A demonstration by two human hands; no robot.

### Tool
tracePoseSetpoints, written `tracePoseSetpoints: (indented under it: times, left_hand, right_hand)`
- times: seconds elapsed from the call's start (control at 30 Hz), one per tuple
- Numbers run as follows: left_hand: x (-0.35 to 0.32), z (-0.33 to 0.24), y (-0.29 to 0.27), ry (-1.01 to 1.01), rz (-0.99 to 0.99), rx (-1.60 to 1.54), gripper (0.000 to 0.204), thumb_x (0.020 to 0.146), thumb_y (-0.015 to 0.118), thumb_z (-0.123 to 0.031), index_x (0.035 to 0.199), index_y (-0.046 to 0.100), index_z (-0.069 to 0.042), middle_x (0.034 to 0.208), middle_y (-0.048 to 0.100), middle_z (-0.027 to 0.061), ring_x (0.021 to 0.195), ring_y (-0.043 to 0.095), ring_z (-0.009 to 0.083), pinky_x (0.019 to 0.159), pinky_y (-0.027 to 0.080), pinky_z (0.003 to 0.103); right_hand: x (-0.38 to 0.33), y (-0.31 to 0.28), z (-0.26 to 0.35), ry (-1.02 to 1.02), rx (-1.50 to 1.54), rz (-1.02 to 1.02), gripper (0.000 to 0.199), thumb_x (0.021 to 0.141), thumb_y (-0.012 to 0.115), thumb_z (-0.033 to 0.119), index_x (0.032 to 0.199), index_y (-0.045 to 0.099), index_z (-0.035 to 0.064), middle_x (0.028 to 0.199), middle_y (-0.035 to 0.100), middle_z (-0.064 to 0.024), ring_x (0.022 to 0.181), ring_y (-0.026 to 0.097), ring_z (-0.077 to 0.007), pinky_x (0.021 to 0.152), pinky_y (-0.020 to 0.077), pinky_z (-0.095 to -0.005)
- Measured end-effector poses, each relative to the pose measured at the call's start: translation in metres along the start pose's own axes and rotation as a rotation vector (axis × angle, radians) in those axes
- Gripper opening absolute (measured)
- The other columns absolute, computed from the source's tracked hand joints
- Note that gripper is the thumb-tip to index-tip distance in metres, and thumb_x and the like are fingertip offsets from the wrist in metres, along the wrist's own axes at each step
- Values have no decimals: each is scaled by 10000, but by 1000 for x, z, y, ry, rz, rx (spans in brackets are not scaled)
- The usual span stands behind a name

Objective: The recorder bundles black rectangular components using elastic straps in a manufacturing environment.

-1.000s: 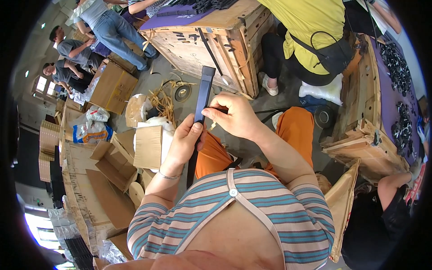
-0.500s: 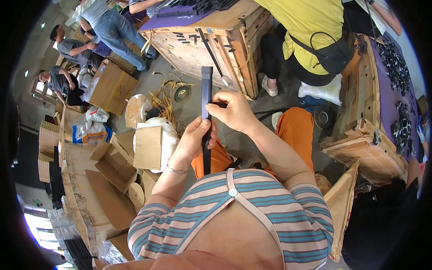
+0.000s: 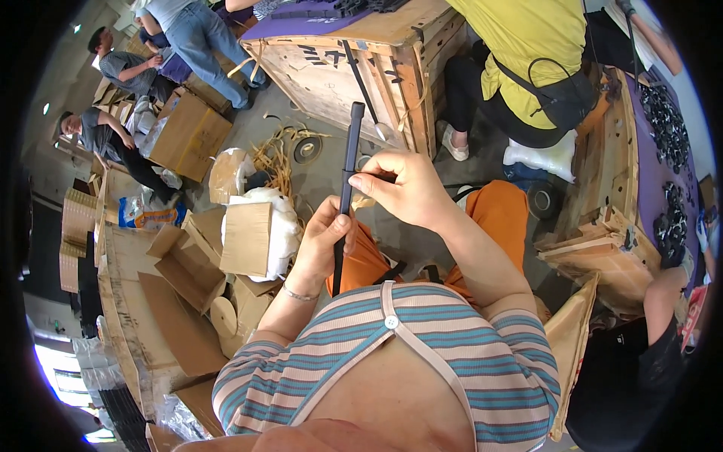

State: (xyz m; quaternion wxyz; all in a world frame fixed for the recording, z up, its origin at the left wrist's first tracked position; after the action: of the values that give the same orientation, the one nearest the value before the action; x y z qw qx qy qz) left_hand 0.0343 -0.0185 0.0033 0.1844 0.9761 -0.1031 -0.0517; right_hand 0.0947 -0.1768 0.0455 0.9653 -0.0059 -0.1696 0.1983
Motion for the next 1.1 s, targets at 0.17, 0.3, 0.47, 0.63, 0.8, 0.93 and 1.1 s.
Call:
tracePoseSetpoints:
  times: [0.17,0.3,0.47,0.63,0.8,0.93,1.1]
  left_hand:
    - [-8,-9,2,-21,91,-230,203,894,531,-245,918,483,-49,590,446,14,452,396,79,407,317,193]
    - [-8,-14,-5,10,120,-216,222,910,496,-264,937,490,-43,588,456,24,437,378,80,403,307,195]
    - [-11,-21,-4,18,213,-138,357,904,475,-377,928,495,-22,581,485,47,422,370,76,402,307,192]
    - [-10,-24,-2,19,289,-135,432,896,452,-443,931,499,-16,582,487,49,435,397,77,406,314,192]
    - [-6,-21,2,21,230,-82,464,874,477,-462,910,517,-1,558,483,55,454,425,120,433,341,223]
    - [1,-15,-6,-60,76,-51,438,874,485,-439,880,539,-4,557,463,39,513,421,130,517,341,234]
    - [0,-24,-4,-3,150,-195,383,870,514,-404,923,502,-25,536,434,23,443,366,99,427,290,213]
  right_hand:
    - [-4,-3,14,-51,-44,-23,165,810,651,92,711,576,-17,628,477,16,562,412,-27,486,316,-200]
    - [-6,-8,14,-77,-55,-52,172,811,653,97,708,577,-18,621,473,14,557,402,-27,482,305,-201]
    - [-6,-6,12,-77,-5,-51,191,811,656,106,694,567,-16,619,463,19,551,380,-25,474,285,-206]
    - [0,-2,14,-119,4,-52,192,805,665,134,705,596,-14,568,485,16,526,395,-35,450,303,-216]
    - [1,1,13,-79,46,-41,198,808,660,108,684,563,-13,618,459,15,559,388,-31,480,295,-210]
    - [-1,0,12,-116,-83,-93,182,795,669,100,685,578,-13,615,477,1,555,411,-43,482,310,-216]
    - [-6,2,20,-92,-80,-97,137,777,677,81,701,607,-9,608,495,-2,546,426,-54,483,320,-219]
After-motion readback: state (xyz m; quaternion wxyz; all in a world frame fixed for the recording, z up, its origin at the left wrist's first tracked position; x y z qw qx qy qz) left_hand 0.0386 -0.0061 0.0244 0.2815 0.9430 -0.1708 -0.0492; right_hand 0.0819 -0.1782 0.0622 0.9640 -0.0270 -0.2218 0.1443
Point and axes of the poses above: each hand's wrist, its own x-axis towards the middle knuckle, its own y-axis out of the palm, z = x × y, the point moved 3 cm from there along x, towards the middle knuckle
